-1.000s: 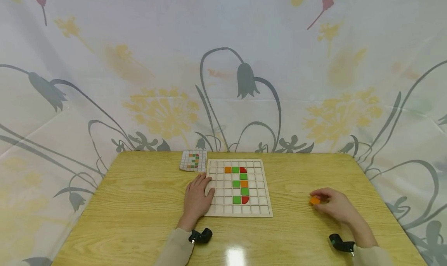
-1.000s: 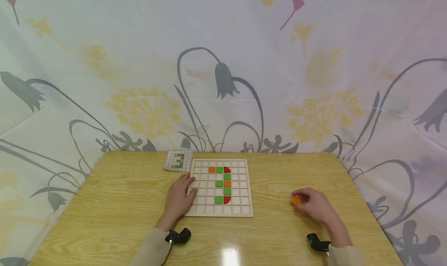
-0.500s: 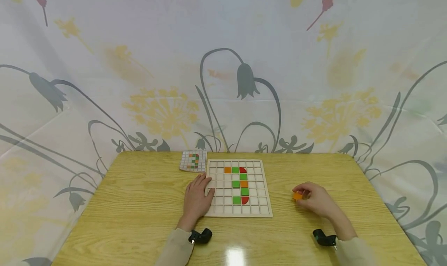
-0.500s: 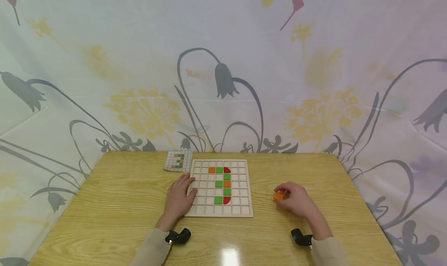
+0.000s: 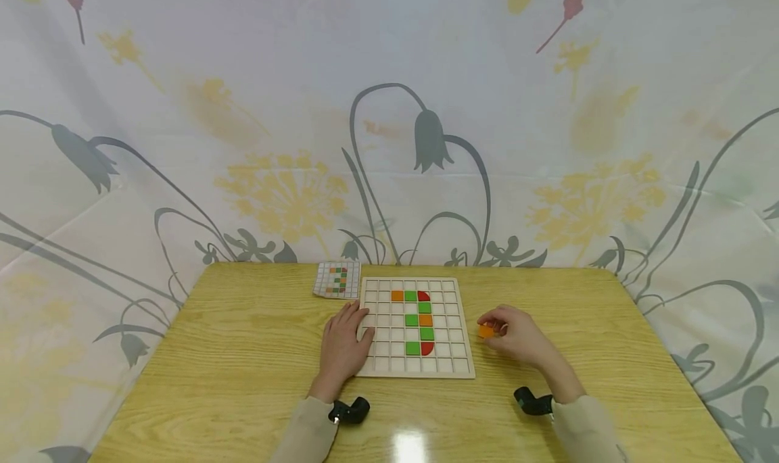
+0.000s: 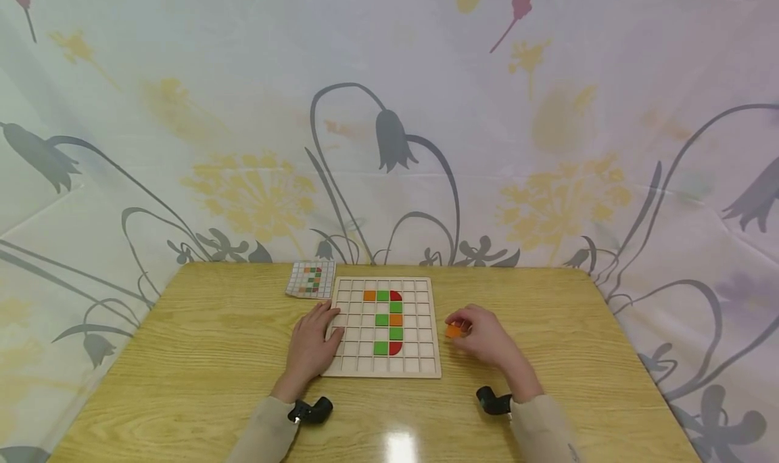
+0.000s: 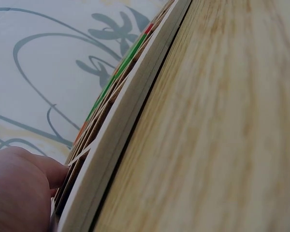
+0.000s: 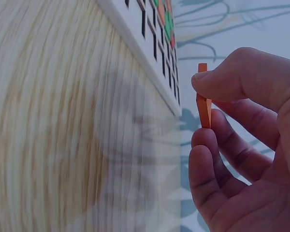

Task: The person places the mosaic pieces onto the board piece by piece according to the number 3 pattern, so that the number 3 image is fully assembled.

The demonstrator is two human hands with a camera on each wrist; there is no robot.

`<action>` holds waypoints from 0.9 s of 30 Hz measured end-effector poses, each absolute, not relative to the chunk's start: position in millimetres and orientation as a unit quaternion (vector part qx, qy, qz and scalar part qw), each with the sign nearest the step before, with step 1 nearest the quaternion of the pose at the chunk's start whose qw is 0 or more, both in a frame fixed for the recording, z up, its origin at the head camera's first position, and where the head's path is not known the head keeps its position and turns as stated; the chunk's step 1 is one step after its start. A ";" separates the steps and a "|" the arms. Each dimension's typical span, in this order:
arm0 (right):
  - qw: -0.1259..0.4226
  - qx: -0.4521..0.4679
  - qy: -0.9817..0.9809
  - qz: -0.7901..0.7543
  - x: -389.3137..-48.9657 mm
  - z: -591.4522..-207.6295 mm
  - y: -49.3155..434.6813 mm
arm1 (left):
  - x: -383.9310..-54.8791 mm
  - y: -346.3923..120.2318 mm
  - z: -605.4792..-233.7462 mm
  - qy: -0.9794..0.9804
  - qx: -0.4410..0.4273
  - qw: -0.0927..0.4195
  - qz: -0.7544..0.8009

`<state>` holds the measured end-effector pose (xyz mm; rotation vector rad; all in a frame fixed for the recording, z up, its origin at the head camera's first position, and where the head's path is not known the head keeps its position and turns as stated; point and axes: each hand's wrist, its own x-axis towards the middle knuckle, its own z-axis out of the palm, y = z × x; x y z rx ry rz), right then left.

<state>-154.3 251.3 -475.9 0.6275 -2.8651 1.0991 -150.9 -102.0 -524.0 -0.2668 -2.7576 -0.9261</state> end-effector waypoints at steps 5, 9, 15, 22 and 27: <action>-0.007 0.210 -0.908 0.363 -159.1 -476.0 234.1 | -151.0 -101.4 -522.7 -0.939 -0.090 0.109 -0.313; -0.019 0.214 -0.906 0.364 -162.4 -477.5 220.6 | -151.2 -101.3 -523.2 -0.939 -0.090 0.110 -0.314; -0.032 0.226 -0.903 0.364 -165.8 -481.5 199.6 | -152.0 -101.7 -525.5 -0.938 -0.091 0.115 -0.313; -0.039 0.267 -0.901 0.341 -166.6 -487.4 168.7 | -152.3 -102.0 -525.8 -0.939 -0.092 0.118 -0.309; -0.048 0.289 -0.894 0.340 -162.0 -487.8 147.1 | -152.6 -102.1 -526.5 -0.939 -0.093 0.116 -0.309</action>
